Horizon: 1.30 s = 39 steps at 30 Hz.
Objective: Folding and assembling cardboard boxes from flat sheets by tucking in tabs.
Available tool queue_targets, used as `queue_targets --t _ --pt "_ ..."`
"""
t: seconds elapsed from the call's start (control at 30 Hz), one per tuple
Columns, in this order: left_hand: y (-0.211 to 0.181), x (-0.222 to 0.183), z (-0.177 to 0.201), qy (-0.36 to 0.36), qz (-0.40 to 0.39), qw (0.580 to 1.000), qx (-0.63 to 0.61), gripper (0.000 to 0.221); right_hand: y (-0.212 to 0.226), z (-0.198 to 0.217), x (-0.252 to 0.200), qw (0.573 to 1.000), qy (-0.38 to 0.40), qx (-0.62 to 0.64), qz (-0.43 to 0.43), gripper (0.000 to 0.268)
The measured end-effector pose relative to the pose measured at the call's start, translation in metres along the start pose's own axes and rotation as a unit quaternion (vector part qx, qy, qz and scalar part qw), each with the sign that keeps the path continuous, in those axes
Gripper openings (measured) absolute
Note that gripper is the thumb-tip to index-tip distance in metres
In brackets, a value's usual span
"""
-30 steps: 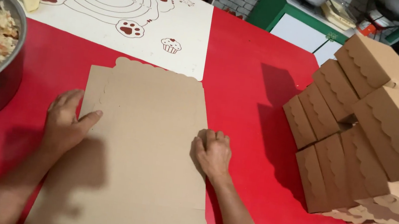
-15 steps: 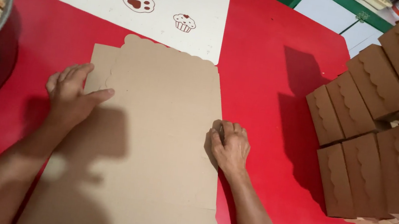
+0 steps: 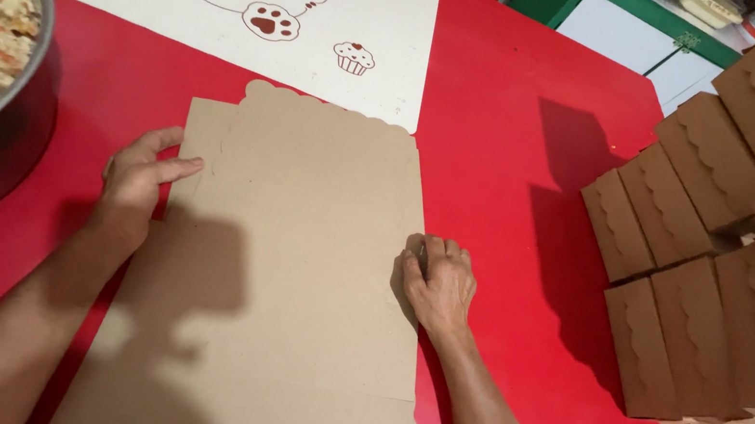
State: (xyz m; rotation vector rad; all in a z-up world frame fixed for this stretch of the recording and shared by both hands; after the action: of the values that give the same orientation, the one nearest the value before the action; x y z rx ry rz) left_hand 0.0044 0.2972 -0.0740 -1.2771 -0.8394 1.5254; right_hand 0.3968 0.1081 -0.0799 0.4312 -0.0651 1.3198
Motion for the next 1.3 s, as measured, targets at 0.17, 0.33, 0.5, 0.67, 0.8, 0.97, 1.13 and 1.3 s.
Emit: queue_targets --t 0.17,0.33,0.5,0.67,0.8,0.97,1.13,1.3 --pt "0.006 0.007 -0.002 0.022 -0.032 0.987 -0.154 0.053 0.000 -0.001 -0.001 1.000 -0.021 -0.012 0.011 0.040" --pt "0.008 0.009 0.003 -0.012 -0.156 0.966 -0.206 0.042 0.012 0.007 -0.004 1.000 -0.003 0.010 0.004 0.033" --pt "0.004 0.006 0.006 -0.004 -0.147 0.965 -0.216 0.045 0.033 0.013 -0.007 0.998 -0.011 0.040 0.042 0.030" --pt "-0.004 -0.004 0.008 -0.016 -0.141 0.971 -0.195 0.045 0.037 0.016 -0.007 0.998 -0.008 0.039 0.041 0.030" --pt "0.004 0.009 0.006 -0.018 -0.177 0.965 -0.195 0.044 0.034 0.012 -0.007 0.998 -0.014 0.021 0.064 0.032" --pt "0.033 0.022 -0.028 -0.117 -0.289 0.922 0.229 0.047 0.033 0.012 -0.009 0.997 0.015 0.014 0.071 0.036" --pt "0.033 0.010 -0.047 -0.059 -0.194 0.945 0.258 0.056 0.024 0.001 -0.009 0.997 0.012 -0.001 0.077 0.036" --pt "0.024 -0.003 -0.042 -0.081 -0.230 0.950 0.194 0.047 0.023 -0.001 -0.008 0.997 0.005 -0.019 0.073 0.039"
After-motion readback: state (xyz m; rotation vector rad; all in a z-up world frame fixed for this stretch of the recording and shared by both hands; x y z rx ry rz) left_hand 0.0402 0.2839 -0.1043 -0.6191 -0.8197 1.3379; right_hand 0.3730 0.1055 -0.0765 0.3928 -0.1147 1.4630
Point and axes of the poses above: each hand's wrist, its own x-axis towards the middle knuckle, its own z-axis out of the back of the hand, y = z × x, the point moved 8 cm from there along x, towards the middle knuckle, and after that the axes turned 10 degrees about z, right-handed, at the moved point
